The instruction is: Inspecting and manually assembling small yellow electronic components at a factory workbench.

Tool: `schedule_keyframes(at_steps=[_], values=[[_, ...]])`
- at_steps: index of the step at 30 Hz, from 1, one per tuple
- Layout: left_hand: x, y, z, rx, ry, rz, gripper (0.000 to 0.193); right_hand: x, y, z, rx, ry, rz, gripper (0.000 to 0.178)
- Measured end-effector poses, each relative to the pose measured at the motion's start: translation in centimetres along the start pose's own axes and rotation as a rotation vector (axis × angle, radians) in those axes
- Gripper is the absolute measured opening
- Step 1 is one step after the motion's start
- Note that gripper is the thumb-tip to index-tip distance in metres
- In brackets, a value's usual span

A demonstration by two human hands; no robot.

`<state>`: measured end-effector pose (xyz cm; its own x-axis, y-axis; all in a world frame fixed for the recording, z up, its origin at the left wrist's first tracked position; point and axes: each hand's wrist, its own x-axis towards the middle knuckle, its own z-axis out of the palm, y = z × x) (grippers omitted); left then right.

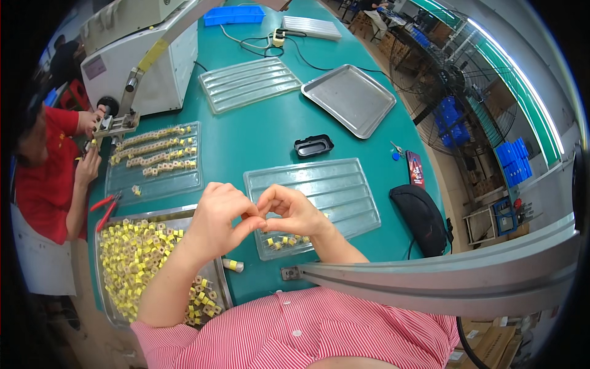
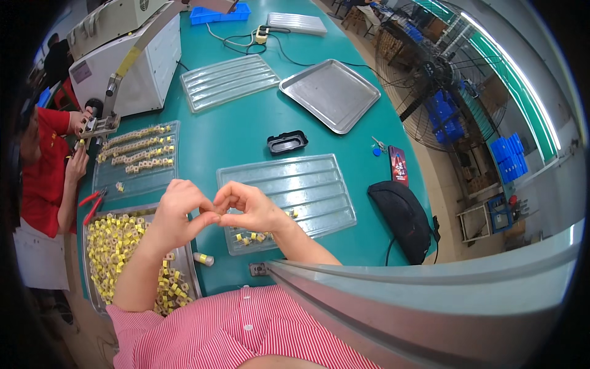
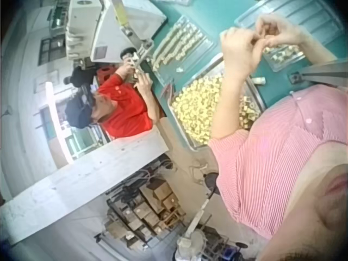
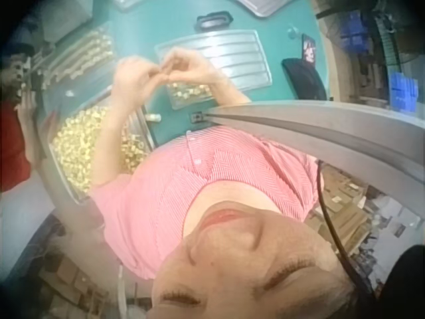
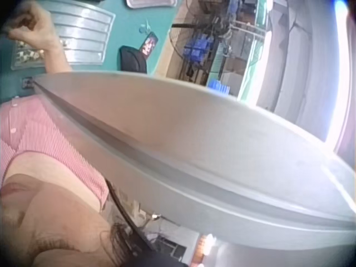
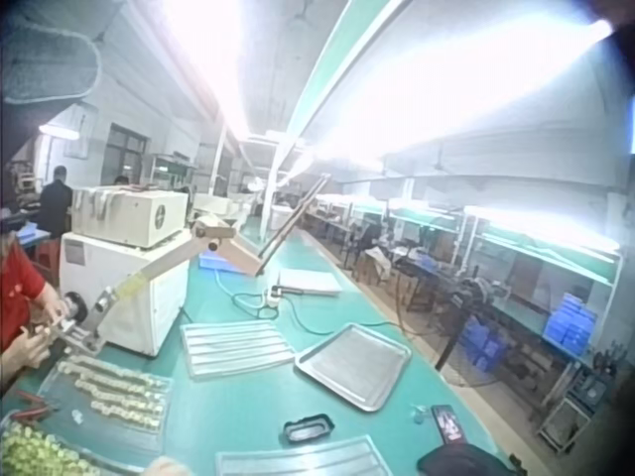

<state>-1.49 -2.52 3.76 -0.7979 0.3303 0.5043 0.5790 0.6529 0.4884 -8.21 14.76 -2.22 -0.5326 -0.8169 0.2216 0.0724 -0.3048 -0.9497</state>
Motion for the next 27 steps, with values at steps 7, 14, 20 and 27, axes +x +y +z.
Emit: schedule_keyframes(at_steps=[7, 14, 20, 27], values=[[-1.3, -1.4, 1.2, -0.963, -0.080, -0.465, 0.009, 0.1, 0.4, 0.1, 0.107, 0.019, 0.008, 0.031], [-1.9, -1.5, 1.9, -1.202, -0.071, -0.573, 0.017, 0.1, 0.2, 0.1, 0.140, 0.020, 0.007, 0.031], [-1.8, -1.5, 2.1, -1.227, -0.102, -0.599, 0.016, 0.0, 0.0, 0.1, 0.121, 0.023, 0.013, 0.031], [-1.9, -1.9, 2.2, -1.272, -0.161, -0.650, 0.016, 0.0, -0.1, 0.1, 0.112, 0.001, 0.017, 0.031]])
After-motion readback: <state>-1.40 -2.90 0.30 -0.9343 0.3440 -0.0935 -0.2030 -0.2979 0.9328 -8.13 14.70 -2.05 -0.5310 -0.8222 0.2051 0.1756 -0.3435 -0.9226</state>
